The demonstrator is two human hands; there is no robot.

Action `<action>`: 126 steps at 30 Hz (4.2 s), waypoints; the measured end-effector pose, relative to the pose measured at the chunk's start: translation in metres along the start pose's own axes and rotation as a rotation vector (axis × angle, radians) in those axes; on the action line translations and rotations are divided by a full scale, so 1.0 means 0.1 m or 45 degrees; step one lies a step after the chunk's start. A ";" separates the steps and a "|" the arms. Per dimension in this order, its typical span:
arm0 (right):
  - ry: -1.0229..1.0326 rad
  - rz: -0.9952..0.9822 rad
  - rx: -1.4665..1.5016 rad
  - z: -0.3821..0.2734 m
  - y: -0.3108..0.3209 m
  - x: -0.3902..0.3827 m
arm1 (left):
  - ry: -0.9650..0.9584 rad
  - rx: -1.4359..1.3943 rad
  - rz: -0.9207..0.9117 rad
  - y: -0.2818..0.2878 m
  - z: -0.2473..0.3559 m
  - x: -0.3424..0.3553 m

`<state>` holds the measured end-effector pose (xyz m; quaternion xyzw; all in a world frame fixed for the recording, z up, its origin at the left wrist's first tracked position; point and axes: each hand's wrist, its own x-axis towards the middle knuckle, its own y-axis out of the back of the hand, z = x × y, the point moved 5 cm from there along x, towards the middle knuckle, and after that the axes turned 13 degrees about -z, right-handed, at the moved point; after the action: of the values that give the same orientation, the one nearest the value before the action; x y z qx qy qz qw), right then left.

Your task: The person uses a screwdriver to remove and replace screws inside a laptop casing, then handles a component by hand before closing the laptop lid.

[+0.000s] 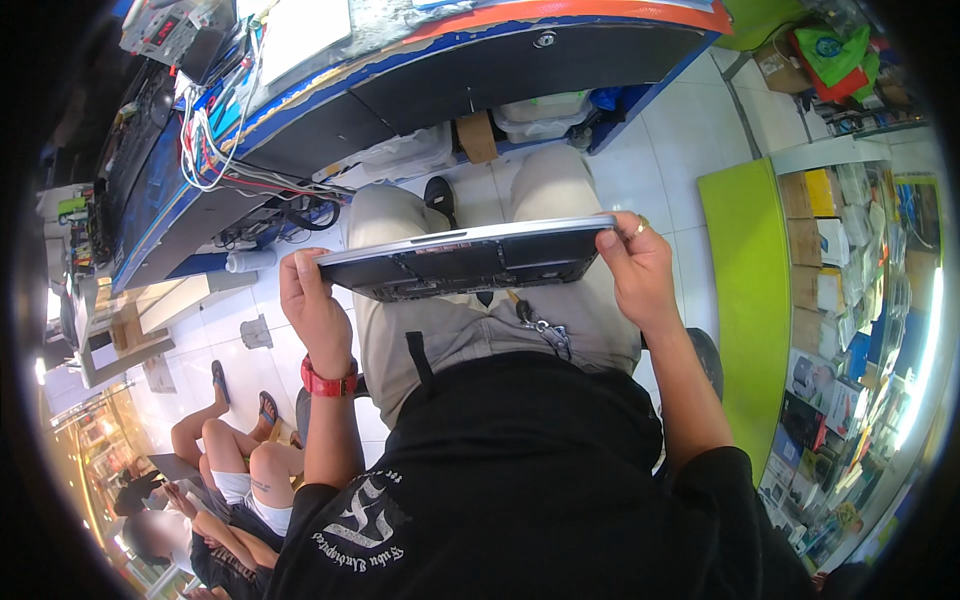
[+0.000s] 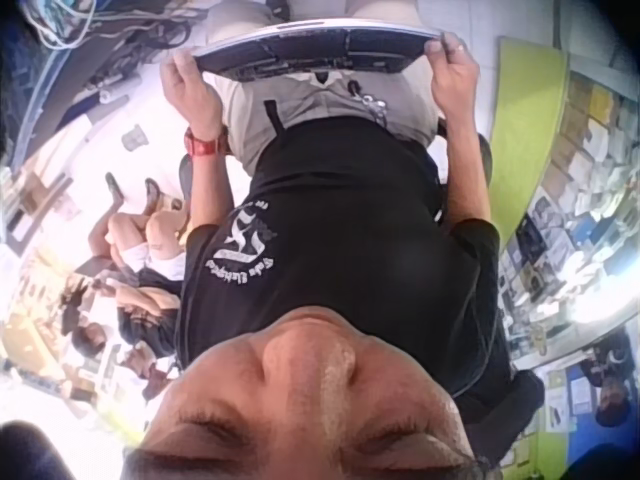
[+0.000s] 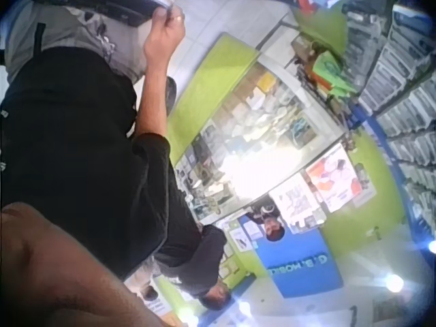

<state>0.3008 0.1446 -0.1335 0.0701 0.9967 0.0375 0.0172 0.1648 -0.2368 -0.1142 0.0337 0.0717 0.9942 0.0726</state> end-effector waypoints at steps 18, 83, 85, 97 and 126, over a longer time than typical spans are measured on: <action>-0.010 -0.048 0.014 -0.02 0.00 0.24 | -0.791 1.081 -0.536 -0.74 0.89 0.28; -0.450 -0.948 -1.019 0.84 -0.77 2.05 | -0.673 1.108 -1.163 -0.76 1.35 -0.74; -0.386 -0.792 -0.954 0.82 -0.70 2.01 | -0.650 1.099 -1.192 -0.79 1.37 -0.66; -0.123 -0.482 -1.121 0.65 0.25 1.08 | -0.473 1.135 -1.325 -0.86 1.37 -0.47; -0.717 -0.432 -1.043 0.44 0.58 -0.12 | -0.291 1.113 -1.293 -1.02 1.27 0.01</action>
<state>0.3223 0.2034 -0.1727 -0.0974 0.8545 0.4004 0.3162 0.1877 -0.1189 -0.0038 0.1268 0.4658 0.7066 0.5174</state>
